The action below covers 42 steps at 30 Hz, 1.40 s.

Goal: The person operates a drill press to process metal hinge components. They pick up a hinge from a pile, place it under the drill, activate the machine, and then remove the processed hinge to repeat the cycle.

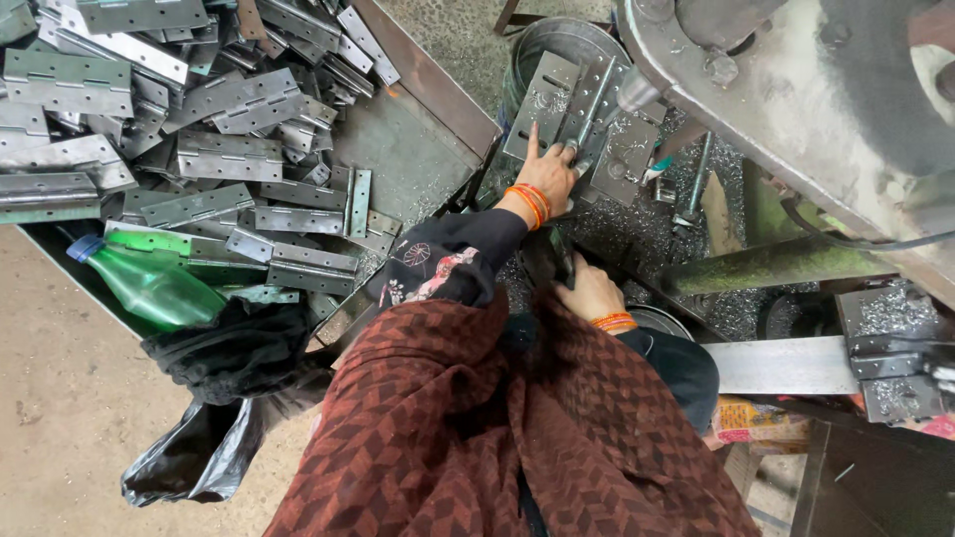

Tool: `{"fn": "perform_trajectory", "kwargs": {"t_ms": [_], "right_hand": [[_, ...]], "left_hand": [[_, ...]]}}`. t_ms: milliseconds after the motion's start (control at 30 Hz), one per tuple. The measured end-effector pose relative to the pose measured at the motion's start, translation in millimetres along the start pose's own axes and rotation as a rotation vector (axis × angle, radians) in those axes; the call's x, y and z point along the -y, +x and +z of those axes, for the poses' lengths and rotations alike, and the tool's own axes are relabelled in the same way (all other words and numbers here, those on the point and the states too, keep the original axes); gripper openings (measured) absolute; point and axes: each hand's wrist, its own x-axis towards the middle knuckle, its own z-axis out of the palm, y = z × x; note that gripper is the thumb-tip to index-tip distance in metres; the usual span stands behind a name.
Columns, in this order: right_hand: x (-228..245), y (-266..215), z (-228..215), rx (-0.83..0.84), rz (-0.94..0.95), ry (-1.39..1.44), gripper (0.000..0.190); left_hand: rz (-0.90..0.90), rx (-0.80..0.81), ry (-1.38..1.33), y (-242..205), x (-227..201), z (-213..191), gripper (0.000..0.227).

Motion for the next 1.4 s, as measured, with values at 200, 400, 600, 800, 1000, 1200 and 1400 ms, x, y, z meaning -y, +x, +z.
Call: {"fn": "perform_trajectory", "kwargs": {"t_ms": [200,400,600,800,1000,1200,1400], "right_hand": [[-14,-6,39,-0.072,0.051,0.038,0.077],[-17,-21,101,-0.276,0.044,0.266,0.076],[-18,-17,80,-0.164,0.034,0.220,0.079],[-10,-6,10,-0.070,0.048,0.057,0.069],[-2,-15,40,-0.217,0.007,0.101,0.074],[-12,-8,40,-0.146,-0.021,0.043,0.080],[-8,-1,17,-0.033,0.040,0.016,0.078]], "left_hand": [[0.036,-0.036,-0.005,17,8,26,0.054],[0.038,-0.207,0.042,12,12,28,0.052],[-0.101,-0.208,0.034,-9,9,14,0.037],[-0.174,-0.193,0.019,6,3,7,0.030],[-0.188,-0.191,0.007,24,6,20,0.031],[-0.178,-0.292,-0.002,17,8,28,0.034],[-0.187,-0.207,-0.011,18,7,28,0.032]]}}
